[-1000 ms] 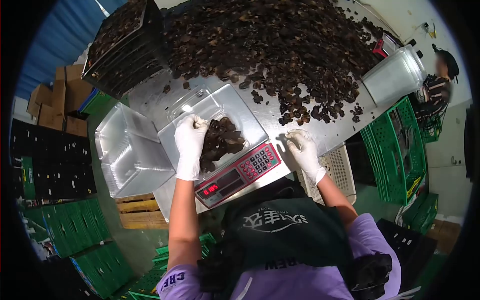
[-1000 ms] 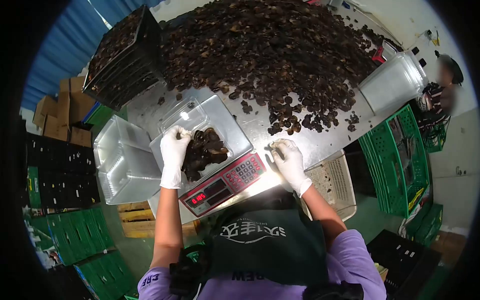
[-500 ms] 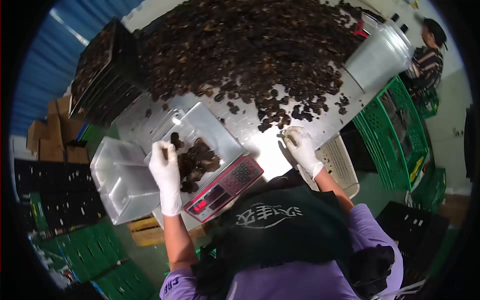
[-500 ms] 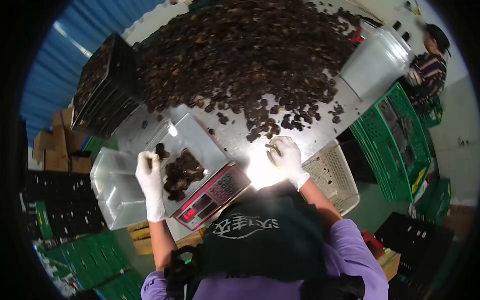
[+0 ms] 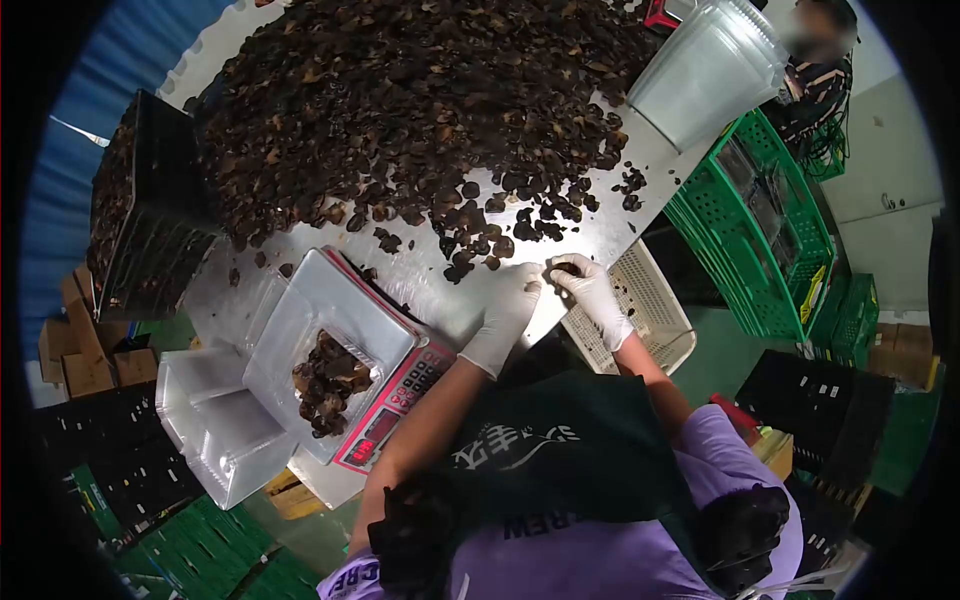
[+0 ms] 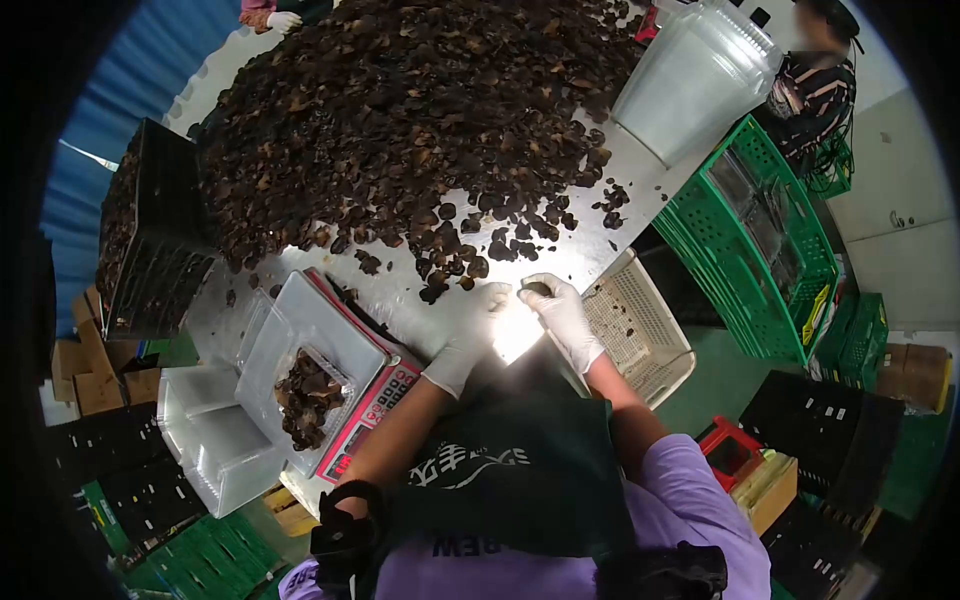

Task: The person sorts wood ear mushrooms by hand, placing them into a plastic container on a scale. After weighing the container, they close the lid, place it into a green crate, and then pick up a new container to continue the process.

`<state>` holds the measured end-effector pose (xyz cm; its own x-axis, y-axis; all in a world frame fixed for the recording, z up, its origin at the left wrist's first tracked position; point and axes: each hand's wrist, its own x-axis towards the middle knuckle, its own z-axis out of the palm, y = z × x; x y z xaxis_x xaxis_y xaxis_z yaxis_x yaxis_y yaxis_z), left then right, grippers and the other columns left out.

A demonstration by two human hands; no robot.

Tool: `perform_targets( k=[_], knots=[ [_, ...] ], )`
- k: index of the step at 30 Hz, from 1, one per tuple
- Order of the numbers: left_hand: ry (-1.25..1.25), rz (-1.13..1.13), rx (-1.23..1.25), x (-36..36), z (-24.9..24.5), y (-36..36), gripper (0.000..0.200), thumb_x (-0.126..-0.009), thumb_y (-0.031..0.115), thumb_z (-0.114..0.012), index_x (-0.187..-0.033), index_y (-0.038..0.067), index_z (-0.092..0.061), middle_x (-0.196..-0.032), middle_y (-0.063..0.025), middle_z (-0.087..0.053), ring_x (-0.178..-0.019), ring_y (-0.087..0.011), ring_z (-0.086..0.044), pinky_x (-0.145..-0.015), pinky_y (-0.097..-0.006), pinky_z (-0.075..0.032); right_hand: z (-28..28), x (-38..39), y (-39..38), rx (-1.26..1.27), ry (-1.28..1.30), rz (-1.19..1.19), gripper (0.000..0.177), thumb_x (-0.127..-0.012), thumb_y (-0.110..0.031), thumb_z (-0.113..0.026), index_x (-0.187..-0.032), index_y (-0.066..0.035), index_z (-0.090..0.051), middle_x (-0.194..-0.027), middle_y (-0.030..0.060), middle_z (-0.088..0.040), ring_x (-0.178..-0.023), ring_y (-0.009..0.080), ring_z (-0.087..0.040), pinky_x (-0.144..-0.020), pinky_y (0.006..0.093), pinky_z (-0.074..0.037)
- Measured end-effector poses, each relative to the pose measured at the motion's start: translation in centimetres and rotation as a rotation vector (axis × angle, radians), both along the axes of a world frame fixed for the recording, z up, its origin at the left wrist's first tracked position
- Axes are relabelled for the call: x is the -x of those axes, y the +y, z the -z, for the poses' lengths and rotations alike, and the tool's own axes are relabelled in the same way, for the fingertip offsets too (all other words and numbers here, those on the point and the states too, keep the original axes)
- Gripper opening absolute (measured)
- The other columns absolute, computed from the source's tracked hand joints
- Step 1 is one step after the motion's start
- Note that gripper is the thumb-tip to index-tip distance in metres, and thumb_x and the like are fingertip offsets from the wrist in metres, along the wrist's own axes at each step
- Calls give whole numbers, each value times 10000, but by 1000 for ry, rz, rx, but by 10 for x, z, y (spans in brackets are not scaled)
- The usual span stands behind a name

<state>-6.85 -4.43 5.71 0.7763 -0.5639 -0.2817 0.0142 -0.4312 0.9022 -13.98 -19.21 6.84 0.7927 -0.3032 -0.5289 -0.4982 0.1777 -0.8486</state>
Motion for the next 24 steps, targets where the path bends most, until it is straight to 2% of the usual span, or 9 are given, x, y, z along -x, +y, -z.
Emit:
perform_targets(
  k=[2,4,7,12,14,16,20,23,24],
  knots=[
    [-398,58,-357,-13,-12,1,136,-796,146,-645,-871,54,-579,-851,-106,-597,-825,-245,-608,-735,-355,-504,5,-2,-3,76,13,75,337,-816,-94,-689,-1133,-20,-604,-852,22,-628,-780,94,-575,-698,219,-471],
    [-633,-196,-301,-33,-1,1,209,-776,250,-659,-859,73,-586,-899,-121,-576,-848,-295,-598,-740,-414,-496,7,-7,-9,545,-24,-90,374,-790,-146,-708,-1128,-31,-598,-874,43,-637,-794,124,-594,-715,261,-487],
    [-621,-25,-659,-58,8,-5,207,-760,262,-675,-827,84,-592,-910,-115,-553,-833,-295,-593,-740,-413,-486,0,-19,-13,822,-92,-164,439,-773,-203,-726,-1152,-27,-590,-956,118,-654,-866,209,-655,-781,307,-509],
    [-640,-104,-406,-54,6,14,163,-732,154,-700,-773,57,-575,-848,-91,-571,-753,-241,-601,-664,-361,-494,-4,-61,-12,1065,-154,-412,359,-775,-186,-676,-1112,-85,-607,-975,122,-615,-848,291,-632,-750,379,-502],
    [-149,-479,-16,-50,5,24,94,-744,40,-645,-762,53,-554,-784,-65,-600,-685,-189,-609,-610,-315,-490,6,-77,-6,1123,-366,-454,277,-783,-177,-642,-1042,-80,-627,-943,145,-587,-838,314,-608,-747,406,-485],
    [441,-685,499,-57,7,38,206,-755,-62,-554,-919,58,-584,-793,-67,-633,-682,-176,-620,-623,-277,-506,12,-93,1,1309,-188,-631,263,-773,-185,-649,-1013,-81,-634,-907,147,-580,-829,314,-606,-742,400,-482],
    [440,-680,673,-78,8,51,248,-795,-57,-536,-1004,44,-622,-810,-63,-634,-651,-150,-592,-644,-236,-486,26,-97,-11,1271,-330,-596,275,-755,-184,-671,-997,-57,-637,-868,138,-593,-788,290,-606,-704,384,-479],
    [83,-528,153,-96,-2,37,26,-788,61,-657,-810,58,-670,-726,23,-586,-613,-68,-504,-620,-208,-430,-21,-91,-18,551,-226,-336,220,-789,-181,-655,-928,-11,-647,-816,47,-625,-738,168,-606,-658,300,-468],
    [-22,-483,-139,-102,-8,26,112,-769,127,-693,-855,60,-664,-713,-32,-620,-622,-145,-586,-633,-269,-475,-19,-90,-24,10,-115,-202,203,-839,-178,-600,-968,-26,-639,-877,45,-626,-746,147,-604,-617,249,-463]
  ],
)
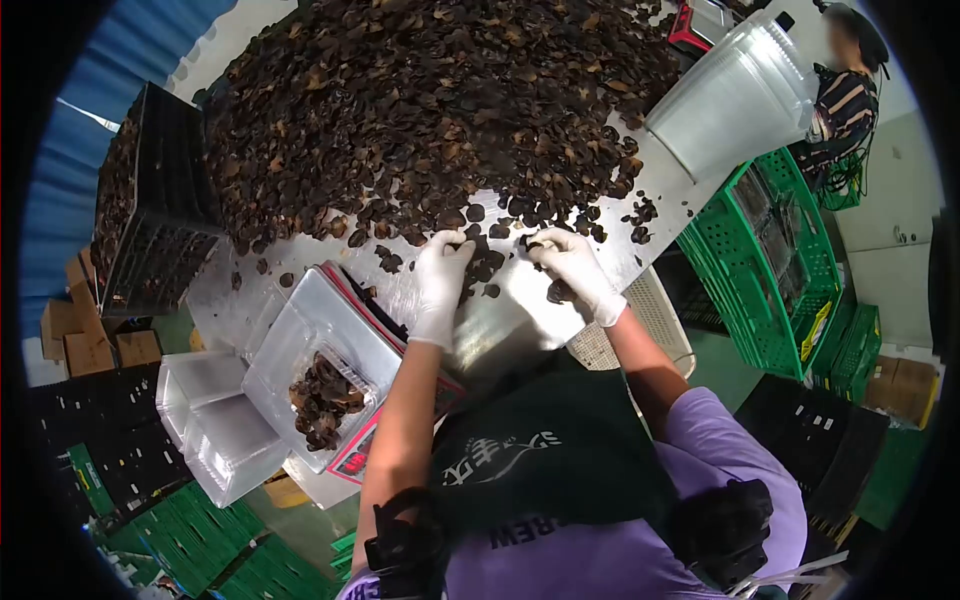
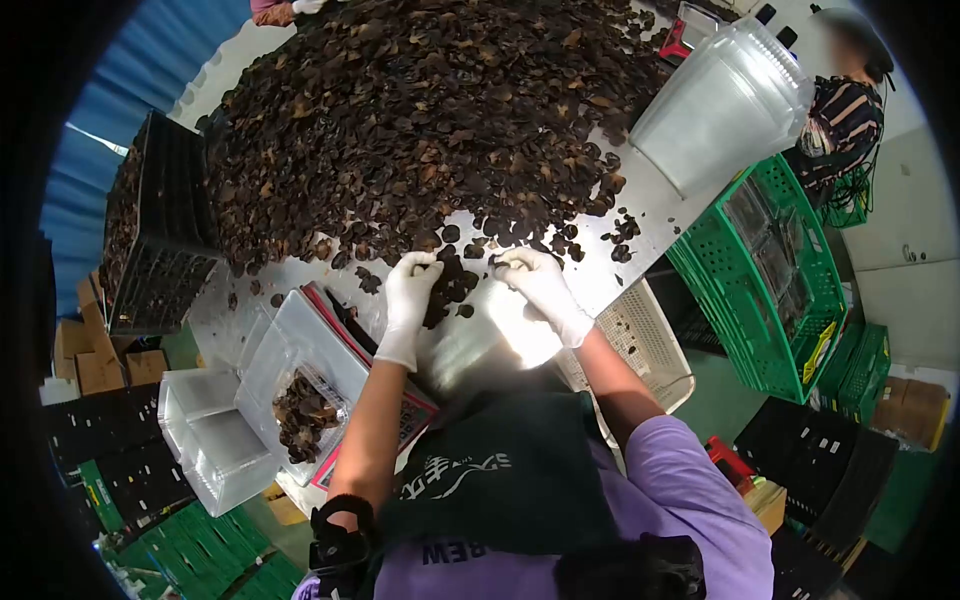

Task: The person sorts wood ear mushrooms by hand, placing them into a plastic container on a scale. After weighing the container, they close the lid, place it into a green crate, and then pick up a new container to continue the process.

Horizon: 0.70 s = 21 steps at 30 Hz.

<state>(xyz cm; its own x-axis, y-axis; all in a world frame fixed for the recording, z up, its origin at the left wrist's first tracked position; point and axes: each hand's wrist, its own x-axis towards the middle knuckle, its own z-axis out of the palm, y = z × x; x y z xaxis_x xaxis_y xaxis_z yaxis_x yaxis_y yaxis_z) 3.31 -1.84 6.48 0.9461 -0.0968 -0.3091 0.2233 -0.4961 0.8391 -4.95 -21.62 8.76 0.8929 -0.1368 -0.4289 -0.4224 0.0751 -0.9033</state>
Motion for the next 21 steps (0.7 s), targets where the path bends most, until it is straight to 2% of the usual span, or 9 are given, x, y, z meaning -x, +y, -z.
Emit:
perform_targets(
  k=[3,6,8,10,12,13,16,18,21],
  knots=[
    [-291,227,-352,-7,16,-17,340,-707,281,-766,-966,103,-639,-747,-123,-617,-680,-252,-612,-648,-360,-475,25,-7,-24,-665,-116,107,208,-904,-84,-485,-1083,-16,-564,-994,114,-635,-868,189,-658,-660,241,-544],
    [-247,258,-309,-8,20,-17,210,-738,234,-727,-810,55,-646,-777,-109,-607,-715,-242,-611,-665,-330,-472,27,-30,-26,-733,-144,86,206,-916,-80,-479,-1100,-15,-544,-1011,129,-626,-854,197,-662,-609,266,-560],
    [-259,173,-203,-1,13,-8,187,-746,217,-712,-790,46,-650,-755,-94,-593,-721,-220,-608,-667,-319,-466,25,-46,-21,-494,-77,86,133,-898,-135,-551,-980,-46,-608,-778,35,-625,-614,80,-574,-529,189,-468],
    [-126,-15,158,3,17,7,110,-765,113,-647,-762,4,-637,-753,-58,-604,-763,-169,-603,-692,-283,-458,31,-66,-12,-49,-95,-21,110,-868,-168,-589,-878,-73,-642,-683,-3,-604,-574,76,-562,-505,211,-442],
    [36,-128,420,5,9,21,82,-767,57,-576,-774,-10,-623,-804,-85,-636,-769,-189,-623,-716,-274,-477,47,-88,3,529,-251,-92,136,-748,-181,-648,-861,-107,-668,-739,102,-648,-706,239,-644,-642,349,-495],
    [198,-240,686,5,3,26,109,-769,2,-504,-786,-24,-609,-854,-113,-668,-774,-210,-644,-740,-265,-496,47,-98,11,729,-350,-141,140,-728,-180,-658,-845,-106,-673,-773,116,-653,-750,260,-644,-675,351,-498],
    [248,-279,830,4,-2,34,157,-777,4,-490,-867,-32,-614,-831,-124,-659,-730,-220,-652,-692,-269,-516,54,-121,29,1147,-463,-383,121,-684,-155,-669,-778,-79,-664,-803,125,-655,-760,289,-649,-678,368,-510],
    [232,-354,740,-3,4,33,160,-783,4,-506,-901,-9,-613,-785,-98,-644,-666,-209,-628,-611,-272,-500,65,-130,38,1224,-383,-541,106,-661,-120,-667,-734,-48,-638,-779,163,-646,-714,321,-648,-619,401,-513],
    [-127,-169,214,-20,27,26,144,-796,113,-619,-929,61,-639,-688,-37,-598,-614,-185,-567,-576,-293,-444,61,-118,32,1036,-504,-374,126,-686,-156,-665,-757,-58,-630,-766,150,-643,-707,296,-643,-623,395,-500]
  ],
)
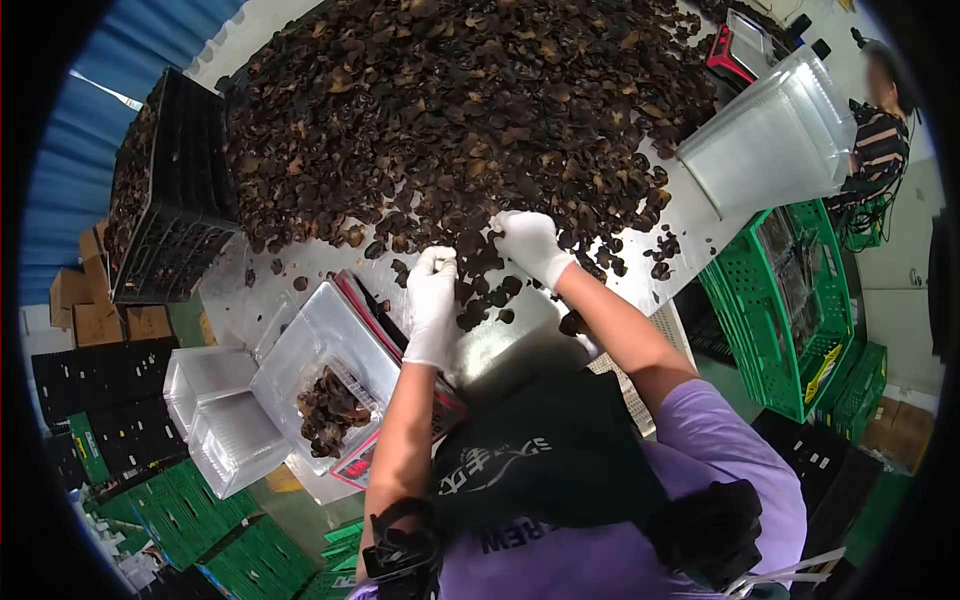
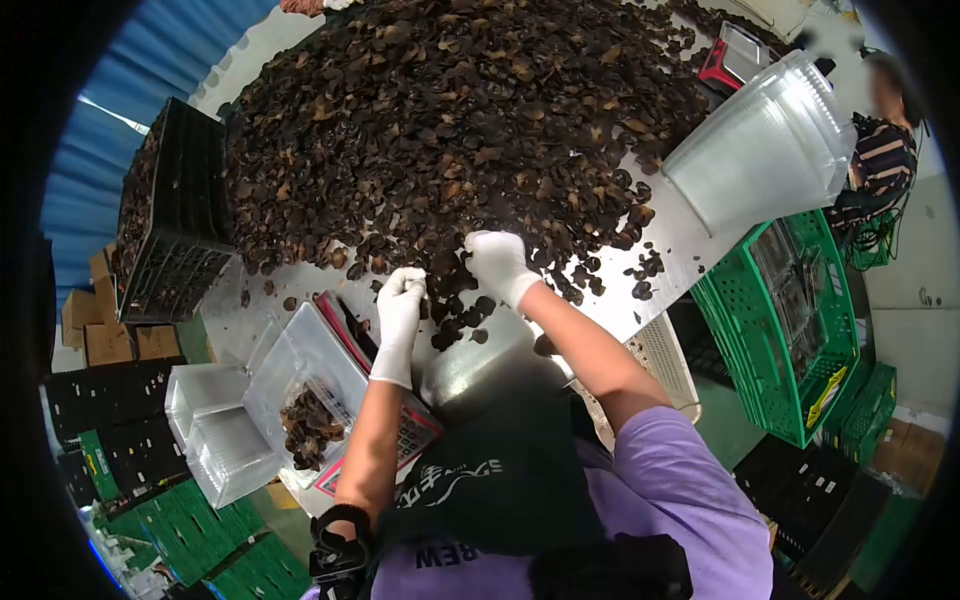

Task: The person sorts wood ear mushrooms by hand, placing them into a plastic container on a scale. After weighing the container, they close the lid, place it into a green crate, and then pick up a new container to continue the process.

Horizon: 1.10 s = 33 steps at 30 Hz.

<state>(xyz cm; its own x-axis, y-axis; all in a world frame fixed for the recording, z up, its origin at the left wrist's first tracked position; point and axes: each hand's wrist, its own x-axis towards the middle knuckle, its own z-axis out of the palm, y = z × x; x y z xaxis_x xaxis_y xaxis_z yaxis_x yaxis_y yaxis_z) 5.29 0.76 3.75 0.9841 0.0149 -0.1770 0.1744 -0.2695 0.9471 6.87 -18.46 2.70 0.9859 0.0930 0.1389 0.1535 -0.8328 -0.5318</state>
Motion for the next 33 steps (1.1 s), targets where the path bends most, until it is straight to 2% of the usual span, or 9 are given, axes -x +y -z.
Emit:
perform_targets(
  k=[5,7,13,16,17,20,25,29,33],
  knots=[
    [-134,216,-663,-27,-14,-29,251,-744,226,-710,-950,96,-647,-768,-99,-631,-697,-252,-618,-658,-354,-475,-27,20,-35,-1750,526,98,131,-844,-44,-504,-904,-28,-619,-856,46,-634,-755,144,-615,-618,258,-471],
    [-212,344,-884,-36,-7,-40,282,-722,271,-722,-936,104,-645,-833,-112,-661,-781,-295,-641,-706,-389,-488,-25,26,-43,-1842,566,141,181,-823,-2,-493,-967,-8,-602,-872,63,-618,-716,152,-595,-583,242,-463],
    [-181,292,-804,-33,-4,-24,147,-752,215,-629,-779,71,-643,-795,-108,-669,-725,-283,-644,-664,-385,-495,-30,18,-51,-1714,553,141,312,-811,31,-504,-1079,-69,-629,-834,37,-607,-645,94,-524,-519,226,-464],
    [226,-9,385,-27,-12,1,109,-776,151,-555,-747,58,-603,-755,-73,-640,-564,-161,-565,-526,-271,-452,-31,0,-32,-776,450,284,143,-803,-106,-626,-928,-101,-695,-686,11,-607,-623,128,-571,-538,262,-471],
    [324,-128,551,-22,-22,5,104,-767,98,-514,-764,42,-602,-767,-88,-641,-556,-167,-562,-514,-279,-457,2,-7,-24,-512,-130,114,148,-757,-121,-656,-901,-97,-678,-725,60,-638,-661,219,-628,-575,319,-493],
    [306,-147,607,-17,-22,14,119,-776,36,-505,-797,55,-621,-706,-39,-613,-551,-118,-536,-477,-258,-429,-1,-25,-2,10,-312,106,115,-682,-143,-655,-780,-92,-624,-629,83,-563,-656,255,-627,-571,368,-488],
    [42,-38,-215,-26,-11,-2,176,-784,91,-564,-885,28,-694,-740,-61,-664,-654,-125,-586,-625,-261,-468,18,-40,3,324,-301,47,79,-709,-132,-604,-774,-97,-633,-639,82,-570,-630,256,-620,-565,354,-490],
    [-54,153,-767,-36,-15,-23,305,-730,315,-694,-900,62,-705,-823,-172,-676,-780,-311,-656,-723,-378,-498,-17,-17,-8,-536,-98,194,152,-747,-130,-642,-885,-132,-706,-782,73,-678,-670,245,-640,-600,335,-482],
    [-27,302,-939,-36,-18,-47,297,-703,342,-717,-810,66,-688,-797,-164,-663,-795,-319,-653,-735,-397,-511,-27,-3,-20,-729,315,343,178,-761,-119,-647,-924,-142,-715,-797,76,-683,-687,239,-645,-630,316,-486]
  ],
)
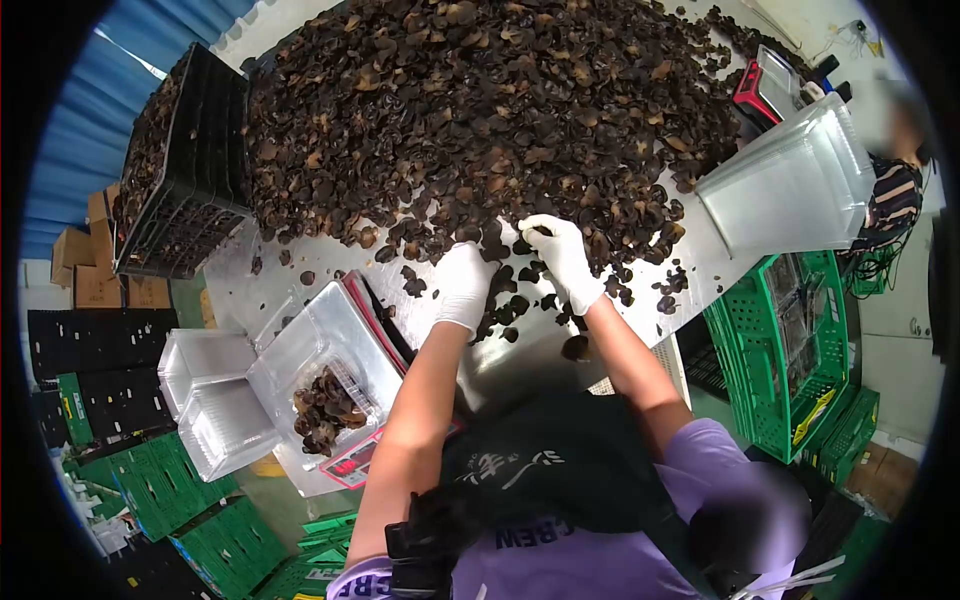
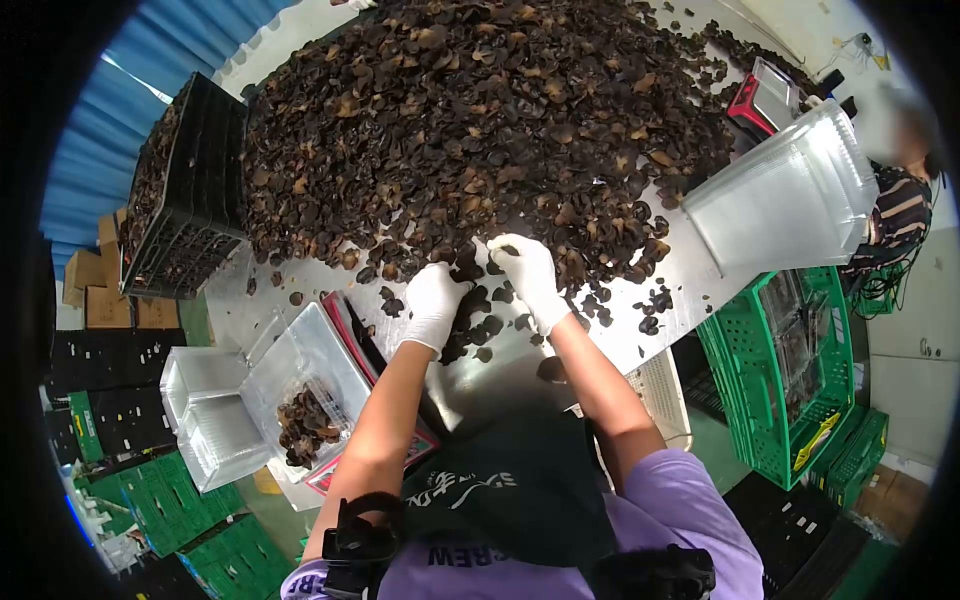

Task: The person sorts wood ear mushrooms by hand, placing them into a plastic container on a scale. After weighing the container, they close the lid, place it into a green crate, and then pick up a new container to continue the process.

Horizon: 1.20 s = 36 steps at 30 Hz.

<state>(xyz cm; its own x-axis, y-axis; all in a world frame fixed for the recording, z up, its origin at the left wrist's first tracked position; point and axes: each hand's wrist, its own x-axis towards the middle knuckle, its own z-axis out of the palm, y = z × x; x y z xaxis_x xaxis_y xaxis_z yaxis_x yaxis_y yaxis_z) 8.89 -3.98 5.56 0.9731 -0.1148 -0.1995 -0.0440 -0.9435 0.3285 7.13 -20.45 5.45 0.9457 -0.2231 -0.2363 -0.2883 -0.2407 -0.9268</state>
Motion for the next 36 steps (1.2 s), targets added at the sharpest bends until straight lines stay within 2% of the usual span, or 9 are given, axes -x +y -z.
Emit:
perform_targets(
  k=[6,8,11,12,17,22,26,32,36],
  knots=[
    [-117,10,35,4,12,5,216,-695,272,-690,-778,73,-669,-810,-163,-656,-808,-329,-643,-717,-406,-511,20,7,0,362,-415,-61,189,-749,-102,-580,-870,-176,-706,-786,80,-627,-736,272,-617,-660,352,-481],
    [-232,-82,180,12,-4,15,202,-700,255,-669,-761,63,-659,-780,-167,-652,-786,-346,-631,-700,-415,-497,16,2,7,468,-244,-156,212,-752,-76,-581,-922,-128,-697,-847,91,-640,-802,271,-630,-707,348,-493],
    [-151,-154,541,26,-29,49,142,-730,162,-647,-760,27,-612,-674,-101,-603,-636,-205,-584,-605,-323,-457,24,-10,23,744,-76,-254,290,-738,-167,-613,-1021,-167,-679,-878,95,-647,-842,288,-632,-738,396,-500],
    [-100,-177,651,37,-55,63,107,-748,132,-637,-767,31,-607,-671,-86,-592,-631,-171,-574,-591,-300,-456,27,-8,28,799,-221,-252,152,-773,-133,-554,-870,-104,-667,-804,123,-644,-767,314,-632,-666,412,-494],
    [-138,-552,970,110,-148,150,27,-823,42,-605,-849,40,-596,-726,12,-565,-652,-63,-511,-562,-217,-415,33,-14,37,919,-249,-350,200,-751,-225,-587,-853,-69,-659,-792,162,-658,-720,327,-652,-619,429,-506],
    [-481,-731,1194,173,-124,250,95,-843,7,-582,-930,19,-617,-771,3,-575,-657,-66,-494,-596,-212,-408,-17,6,45,717,-189,-246,223,-793,-250,-578,-883,-84,-696,-854,129,-657,-782,304,-640,-681,392,-489],
    [-553,-793,843,192,-103,260,41,-844,18,-610,-882,16,-626,-761,30,-574,-672,-55,-486,-632,-212,-414,-83,49,120,135,-443,-274,119,-769,-123,-656,-853,-44,-689,-790,101,-639,-741,204,-628,-660,294,-487],
    [-633,-563,360,206,-85,250,239,-700,17,-702,-925,42,-624,-996,-92,-607,-933,-257,-531,-857,-360,-435,-117,92,238,394,-839,-668,128,-711,-70,-647,-830,-85,-692,-765,71,-608,-681,240,-602,-655,319,-503],
    [-707,-541,494,216,-86,257,474,-685,18,-710,-1135,11,-560,-1149,-182,-554,-1106,-324,-506,-976,-394,-396,-113,105,275,338,-763,-865,360,-681,-50,-616,-1039,-83,-647,-1012,97,-595,-986,279,-560,-865,367,-457]
  ],
)
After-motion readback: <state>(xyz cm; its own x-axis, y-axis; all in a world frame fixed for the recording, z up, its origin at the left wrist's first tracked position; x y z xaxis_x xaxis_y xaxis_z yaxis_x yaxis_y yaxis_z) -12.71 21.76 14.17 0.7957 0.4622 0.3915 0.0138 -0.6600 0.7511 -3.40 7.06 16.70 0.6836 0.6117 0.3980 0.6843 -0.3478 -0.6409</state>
